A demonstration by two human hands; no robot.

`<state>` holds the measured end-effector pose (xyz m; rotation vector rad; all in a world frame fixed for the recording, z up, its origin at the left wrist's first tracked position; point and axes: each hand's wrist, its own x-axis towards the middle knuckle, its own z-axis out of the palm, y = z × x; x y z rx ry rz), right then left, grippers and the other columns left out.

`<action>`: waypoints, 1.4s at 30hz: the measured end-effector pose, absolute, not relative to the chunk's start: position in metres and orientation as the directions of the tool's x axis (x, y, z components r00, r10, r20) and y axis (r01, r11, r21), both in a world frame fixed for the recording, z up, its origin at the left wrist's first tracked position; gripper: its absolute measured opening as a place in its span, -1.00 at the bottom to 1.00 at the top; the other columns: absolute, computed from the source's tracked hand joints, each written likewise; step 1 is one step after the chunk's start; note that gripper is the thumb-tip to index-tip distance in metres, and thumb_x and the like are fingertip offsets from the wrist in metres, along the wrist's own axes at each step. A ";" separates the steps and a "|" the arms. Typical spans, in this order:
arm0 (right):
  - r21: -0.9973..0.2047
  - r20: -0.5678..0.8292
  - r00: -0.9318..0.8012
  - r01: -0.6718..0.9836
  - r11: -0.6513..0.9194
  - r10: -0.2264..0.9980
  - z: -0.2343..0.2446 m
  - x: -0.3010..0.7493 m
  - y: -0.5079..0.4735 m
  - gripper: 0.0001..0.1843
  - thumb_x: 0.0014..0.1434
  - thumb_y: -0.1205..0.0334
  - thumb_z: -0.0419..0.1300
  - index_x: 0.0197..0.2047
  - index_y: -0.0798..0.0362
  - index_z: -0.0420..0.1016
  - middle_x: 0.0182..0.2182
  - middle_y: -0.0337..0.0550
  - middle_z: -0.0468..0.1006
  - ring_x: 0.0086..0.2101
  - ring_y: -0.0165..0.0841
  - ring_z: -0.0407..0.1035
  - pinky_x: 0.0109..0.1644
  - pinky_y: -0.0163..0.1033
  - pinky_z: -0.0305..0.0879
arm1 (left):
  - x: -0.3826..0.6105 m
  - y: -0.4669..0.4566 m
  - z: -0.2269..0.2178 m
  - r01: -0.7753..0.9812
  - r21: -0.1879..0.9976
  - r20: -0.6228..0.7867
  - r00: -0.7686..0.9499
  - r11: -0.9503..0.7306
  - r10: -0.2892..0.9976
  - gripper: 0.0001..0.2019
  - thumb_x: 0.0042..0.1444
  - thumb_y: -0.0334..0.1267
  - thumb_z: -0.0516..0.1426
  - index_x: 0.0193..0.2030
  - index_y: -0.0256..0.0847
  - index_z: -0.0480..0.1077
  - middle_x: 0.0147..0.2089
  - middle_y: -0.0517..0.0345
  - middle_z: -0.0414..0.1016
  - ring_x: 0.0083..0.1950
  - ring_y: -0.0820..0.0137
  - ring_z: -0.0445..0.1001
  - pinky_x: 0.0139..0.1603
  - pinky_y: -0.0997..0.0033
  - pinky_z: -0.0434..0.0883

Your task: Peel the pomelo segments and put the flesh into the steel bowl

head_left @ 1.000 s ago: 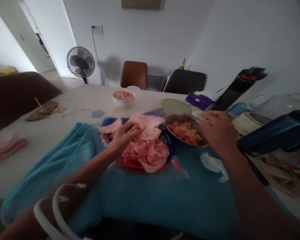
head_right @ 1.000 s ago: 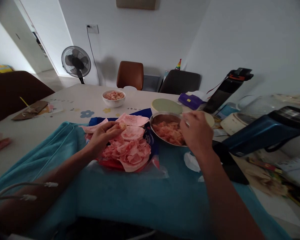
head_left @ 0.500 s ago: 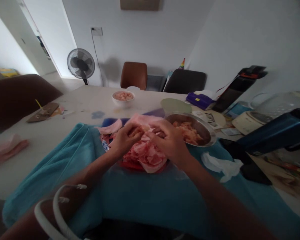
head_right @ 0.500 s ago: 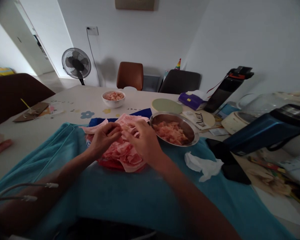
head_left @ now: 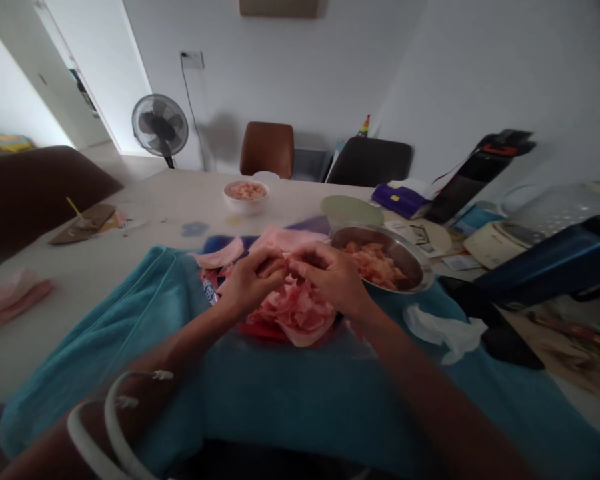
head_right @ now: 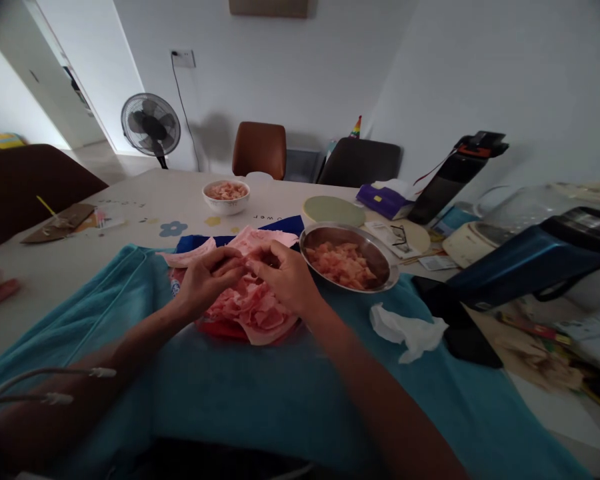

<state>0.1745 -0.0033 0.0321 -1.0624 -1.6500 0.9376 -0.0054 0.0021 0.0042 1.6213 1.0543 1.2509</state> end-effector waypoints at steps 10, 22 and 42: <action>-0.957 -0.066 -0.290 -0.252 -0.143 0.955 0.025 0.176 0.000 -0.67 -0.15 0.13 0.58 -0.34 0.06 0.64 -0.45 -0.27 0.63 -0.44 -0.44 0.50 -0.34 -0.33 0.49 | -0.007 0.004 0.020 -0.235 0.962 -0.051 0.349 0.140 0.936 -0.72 -0.20 -0.17 0.40 -0.47 -0.21 0.41 -0.50 0.24 0.40 -0.45 0.50 0.36 -0.37 0.45 0.37; -0.983 -0.029 -0.285 -0.166 -0.079 0.958 0.023 0.173 -0.004 -0.70 0.00 0.07 0.50 -0.28 0.05 0.59 -0.41 -0.25 0.64 -0.42 -0.42 0.52 -0.26 -0.28 0.48 | -0.008 0.010 0.014 -0.327 0.901 -0.142 0.395 0.284 0.907 -0.82 -0.20 -0.28 0.36 -0.47 -0.21 0.44 -0.50 0.20 0.46 -0.48 0.50 0.40 -0.45 0.51 0.39; -0.941 -0.075 -0.469 -0.258 -0.218 0.880 0.025 0.176 -0.004 -0.73 -0.21 0.34 0.47 -0.50 0.04 0.44 -0.62 -0.41 0.50 -0.63 -0.52 0.38 -0.54 -0.42 0.31 | -0.012 0.007 0.019 -0.168 0.950 -0.135 0.541 0.264 0.830 -0.88 -0.24 -0.28 0.27 -0.59 -0.18 0.39 -0.54 0.06 0.48 -0.47 0.36 0.44 -0.40 0.32 0.50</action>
